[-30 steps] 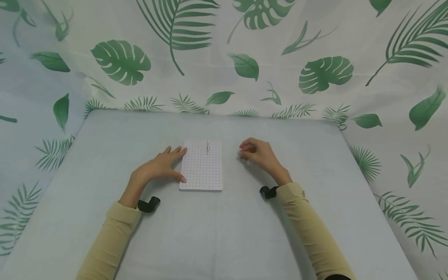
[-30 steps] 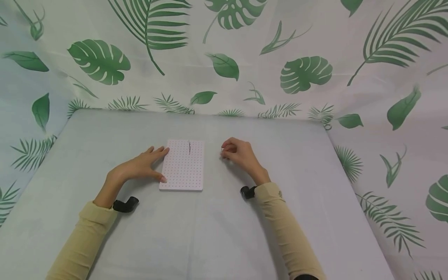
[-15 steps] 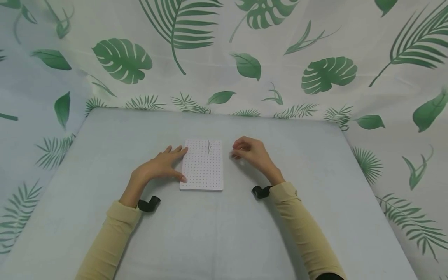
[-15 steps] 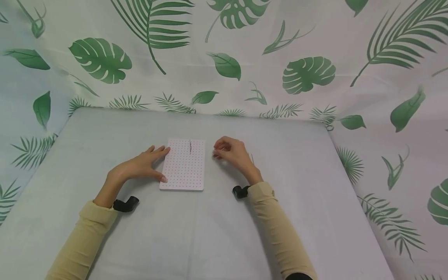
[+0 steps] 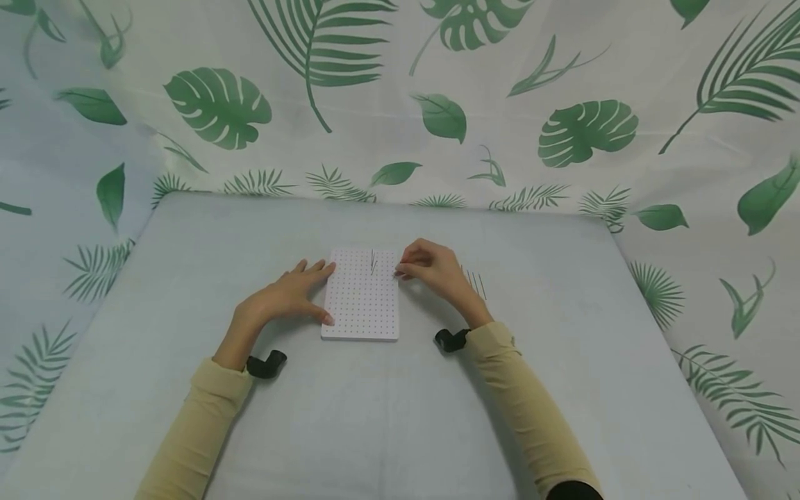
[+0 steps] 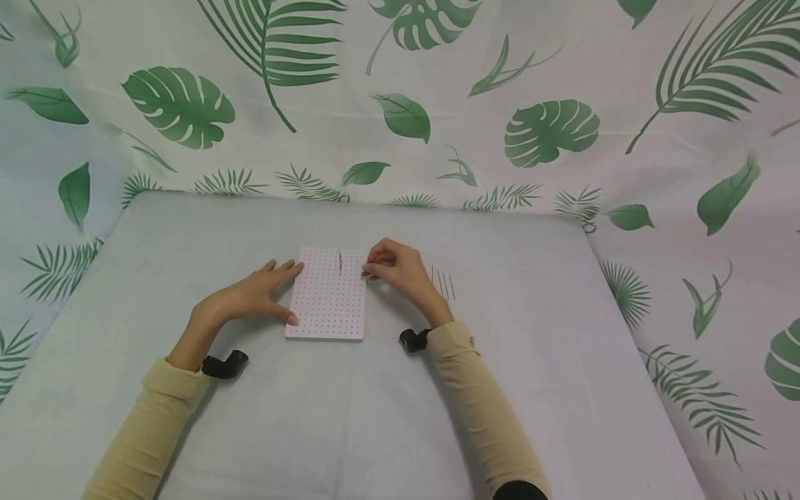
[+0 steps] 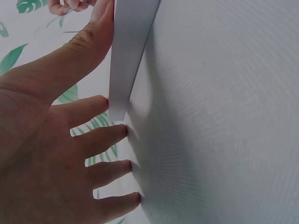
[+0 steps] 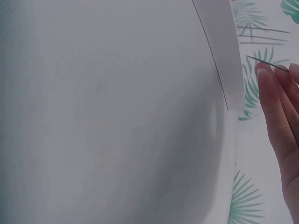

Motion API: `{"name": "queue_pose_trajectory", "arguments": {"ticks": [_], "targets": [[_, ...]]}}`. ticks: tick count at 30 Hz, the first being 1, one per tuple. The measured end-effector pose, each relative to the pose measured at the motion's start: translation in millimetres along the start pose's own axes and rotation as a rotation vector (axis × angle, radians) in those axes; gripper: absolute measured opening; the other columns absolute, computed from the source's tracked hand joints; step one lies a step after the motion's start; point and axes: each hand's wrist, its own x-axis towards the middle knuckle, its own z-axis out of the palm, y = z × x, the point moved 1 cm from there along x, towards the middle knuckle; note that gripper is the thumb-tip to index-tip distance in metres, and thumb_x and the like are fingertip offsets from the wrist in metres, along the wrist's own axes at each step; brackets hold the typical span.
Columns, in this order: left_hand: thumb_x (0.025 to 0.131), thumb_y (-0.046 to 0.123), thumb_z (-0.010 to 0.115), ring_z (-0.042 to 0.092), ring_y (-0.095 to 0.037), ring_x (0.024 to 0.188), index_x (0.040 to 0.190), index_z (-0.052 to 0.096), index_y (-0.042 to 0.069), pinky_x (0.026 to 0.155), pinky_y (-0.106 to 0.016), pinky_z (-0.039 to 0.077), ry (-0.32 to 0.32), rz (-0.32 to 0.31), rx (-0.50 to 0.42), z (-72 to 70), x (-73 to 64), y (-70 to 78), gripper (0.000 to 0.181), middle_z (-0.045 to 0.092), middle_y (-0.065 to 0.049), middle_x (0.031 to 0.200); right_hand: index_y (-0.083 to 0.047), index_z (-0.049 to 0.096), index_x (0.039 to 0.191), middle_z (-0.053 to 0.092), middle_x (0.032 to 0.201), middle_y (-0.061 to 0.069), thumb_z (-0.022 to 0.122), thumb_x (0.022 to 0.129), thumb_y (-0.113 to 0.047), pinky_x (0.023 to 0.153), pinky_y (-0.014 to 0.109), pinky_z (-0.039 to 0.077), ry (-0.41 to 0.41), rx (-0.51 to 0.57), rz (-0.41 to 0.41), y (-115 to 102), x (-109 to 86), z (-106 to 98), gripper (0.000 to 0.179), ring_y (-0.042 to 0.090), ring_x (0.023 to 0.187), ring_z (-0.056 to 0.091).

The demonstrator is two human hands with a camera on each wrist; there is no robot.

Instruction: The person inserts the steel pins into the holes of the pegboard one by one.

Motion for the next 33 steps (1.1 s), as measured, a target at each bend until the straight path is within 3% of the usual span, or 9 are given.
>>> {"name": "queue_pose_trajectory", "arguments": {"ticks": [16,27,33], "targets": [[0.082,0.036,0.086,0.002,-0.051,0.156,0.163,0.025,0.007,0.125,-0.068,0.005,0.002,0.009,0.011,-0.3,0.5,-2.0,0.105,0.016,-0.022,0.17,-0.006,0.069,0.098,0.08,0.094,0.01,0.079,0.09,-0.01,0.075,0.025,0.059,-0.01,-0.036,-0.027,-7.6,9.7,16.9,0.014,0.019,0.084,0.078],[0.083,0.036,0.086,0.002,-0.052,0.156,0.164,0.024,0.007,0.125,-0.069,0.005,-0.001,0.009,0.015,0.0,1.9,-3.2,0.106,0.016,-0.022,0.17,-0.007,0.069,0.097,0.08,0.093,0.009,0.08,0.089,-0.011,0.073,0.037,0.063,-0.02,-0.037,-0.004,-13.1,13.2,24.3,0.014,0.018,0.082,0.077],[0.083,0.037,0.085,0.002,-0.052,0.156,0.163,0.024,0.007,0.124,-0.07,0.006,-0.005,0.015,0.017,0.6,2.6,-3.6,0.106,0.016,-0.023,0.17,-0.009,0.069,0.097,0.079,0.094,0.007,0.08,0.09,-0.012,0.071,0.029,0.061,-0.024,-0.075,-0.003,-9.9,14.9,27.0,0.013,0.016,0.081,0.076]]}}
